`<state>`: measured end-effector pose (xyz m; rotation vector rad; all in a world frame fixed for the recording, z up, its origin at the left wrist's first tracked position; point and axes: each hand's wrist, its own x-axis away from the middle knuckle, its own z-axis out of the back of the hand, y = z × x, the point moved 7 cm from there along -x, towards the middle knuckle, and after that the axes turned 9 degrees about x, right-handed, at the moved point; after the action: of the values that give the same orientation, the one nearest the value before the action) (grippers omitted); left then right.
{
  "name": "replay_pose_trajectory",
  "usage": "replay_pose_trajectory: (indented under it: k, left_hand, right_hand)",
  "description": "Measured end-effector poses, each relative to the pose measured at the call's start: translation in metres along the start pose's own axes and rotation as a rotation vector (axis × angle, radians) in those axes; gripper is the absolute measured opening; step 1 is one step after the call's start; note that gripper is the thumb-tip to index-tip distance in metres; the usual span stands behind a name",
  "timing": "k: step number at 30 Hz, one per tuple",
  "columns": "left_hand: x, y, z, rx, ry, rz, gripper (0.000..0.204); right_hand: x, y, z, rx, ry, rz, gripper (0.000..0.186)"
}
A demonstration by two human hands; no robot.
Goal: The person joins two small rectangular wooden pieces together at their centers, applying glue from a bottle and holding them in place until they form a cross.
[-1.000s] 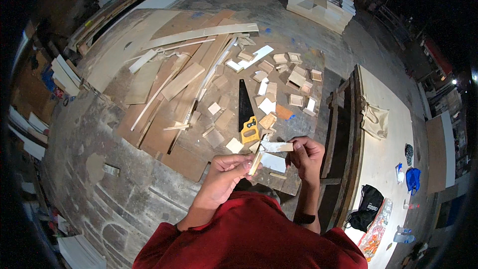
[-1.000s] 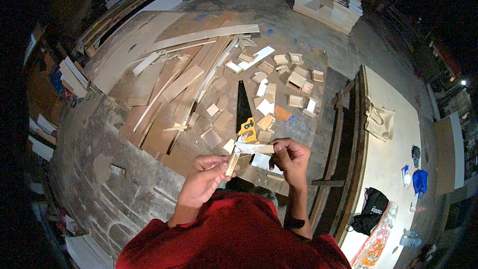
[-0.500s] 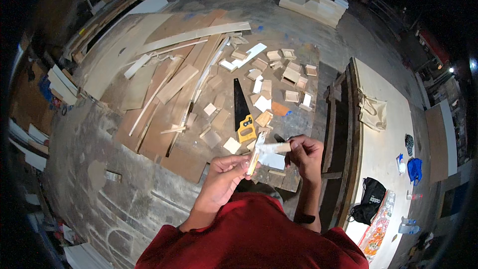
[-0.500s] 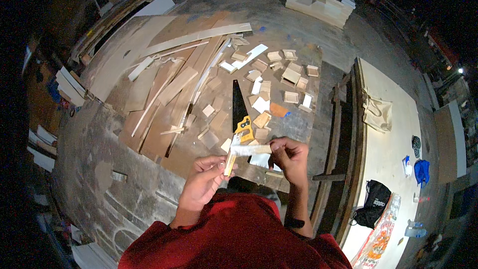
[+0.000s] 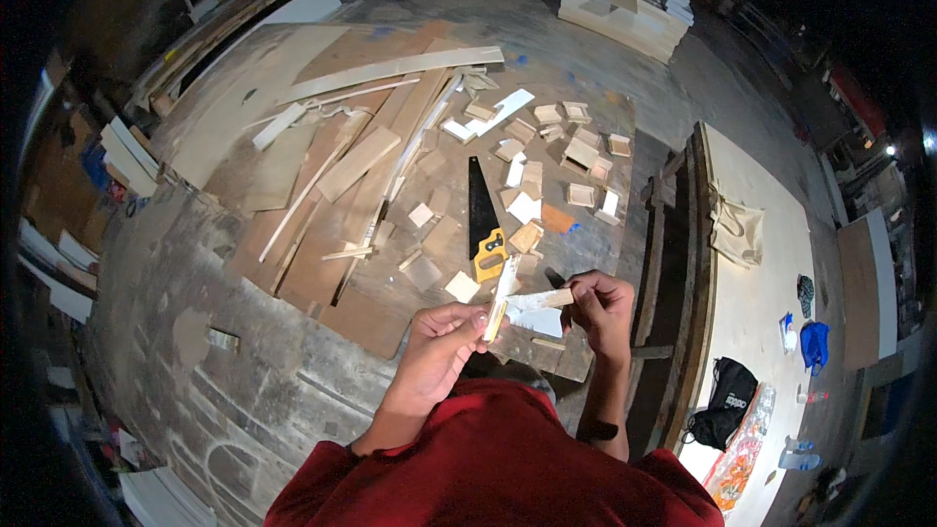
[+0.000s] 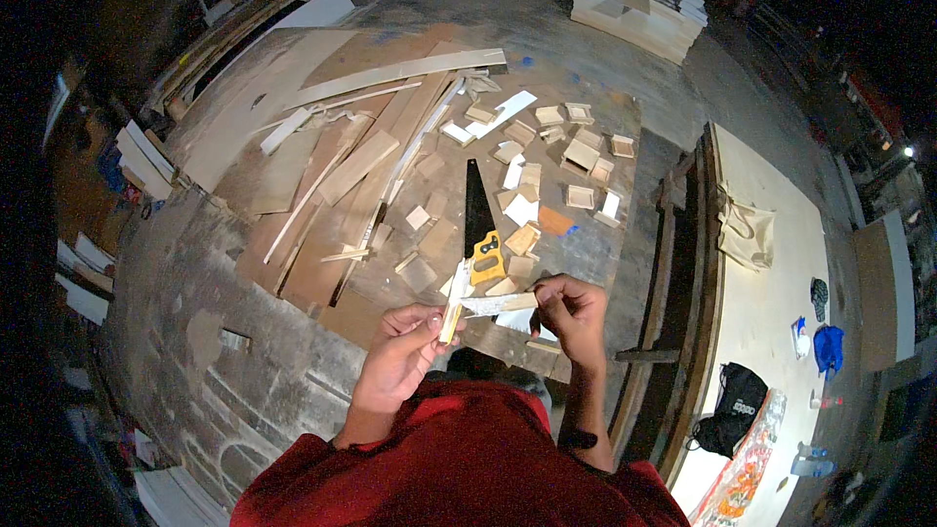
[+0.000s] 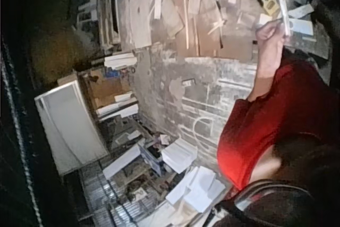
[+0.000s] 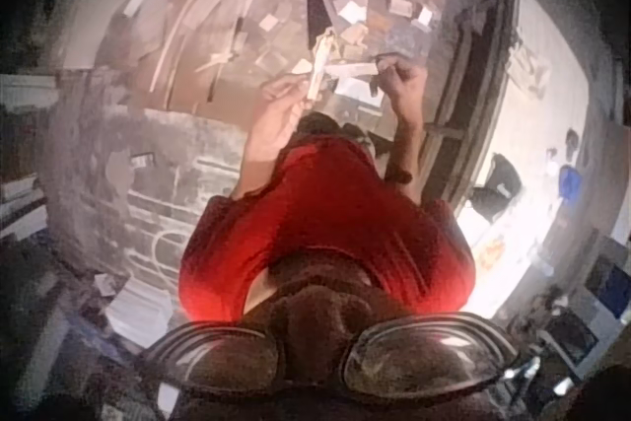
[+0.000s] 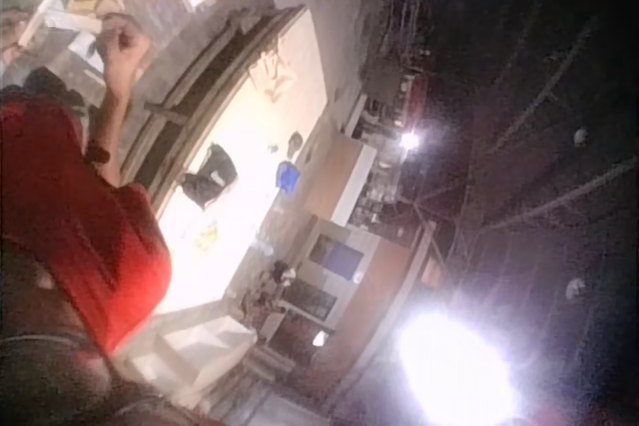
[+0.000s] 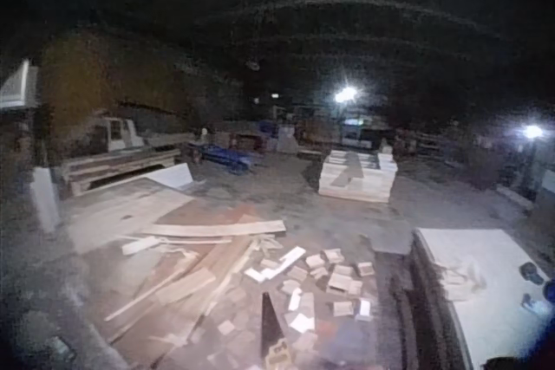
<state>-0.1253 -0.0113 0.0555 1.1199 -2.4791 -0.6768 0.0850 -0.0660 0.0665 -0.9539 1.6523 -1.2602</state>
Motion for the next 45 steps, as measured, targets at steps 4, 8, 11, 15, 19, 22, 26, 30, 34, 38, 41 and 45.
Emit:
replay_pose_trajectory:
  k: [4, 8, 11, 15, 19, 22, 26, 30, 34, 38, 41, 45]
  left_hand:
    - [0.001, 0.002, 0.009, -0.028, 0.035, 0.012, 0.015]
    - [0.002, 0.007, 0.004, -0.054, 0.046, 0.026, 0.015]
    - [0.001, 0.008, 0.010, -0.028, 0.059, 0.018, 0.015]
    - [0.000, 0.011, 0.014, -0.021, 0.053, 0.014, 0.015]
    - [-0.001, 0.014, 0.014, -0.020, 0.043, 0.009, 0.013]
    - [-0.002, 0.020, 0.012, -0.021, 0.049, 0.005, 0.011]
    - [-0.001, 0.023, 0.013, -0.017, 0.030, 0.002, 0.013]
    - [0.001, 0.026, 0.013, 0.028, 0.003, -0.001, 0.012]
    - [-0.006, 0.028, 0.020, 0.123, 0.003, 0.010, 0.009]
    - [-0.007, 0.029, 0.022, 0.157, 0.011, -0.017, 0.006]
    - [-0.008, 0.027, 0.026, 0.134, 0.008, -0.016, 0.006]
    - [-0.010, 0.025, 0.027, 0.068, 0.038, -0.029, 0.008]
  right_hand:
    - [-0.006, -0.002, -0.003, -0.071, 0.034, 0.007, 0.015]
    - [-0.012, 0.003, -0.008, -0.029, 0.048, -0.006, 0.014]
    - [-0.011, 0.008, -0.012, 0.022, -0.027, -0.036, 0.015]
    - [-0.014, 0.005, -0.015, -0.081, 0.046, 0.001, 0.018]
    - [-0.022, 0.002, -0.020, 0.016, 0.116, 0.013, 0.019]
    - [-0.020, 0.005, -0.024, 0.075, -0.028, 0.045, 0.020]
    - [-0.023, -0.002, -0.027, -0.041, 0.038, 0.064, 0.021]
    - [-0.029, -0.001, -0.041, 0.101, 0.022, 0.030, 0.022]
    - [-0.026, 0.000, -0.042, 0.148, -0.096, 0.092, 0.021]
    - [-0.029, 0.005, -0.036, -0.004, -0.074, -0.004, 0.021]
    - [-0.033, 0.009, -0.040, 0.167, -0.053, -0.027, 0.021]
    - [-0.028, 0.007, -0.039, 0.218, -0.073, 0.021, 0.022]
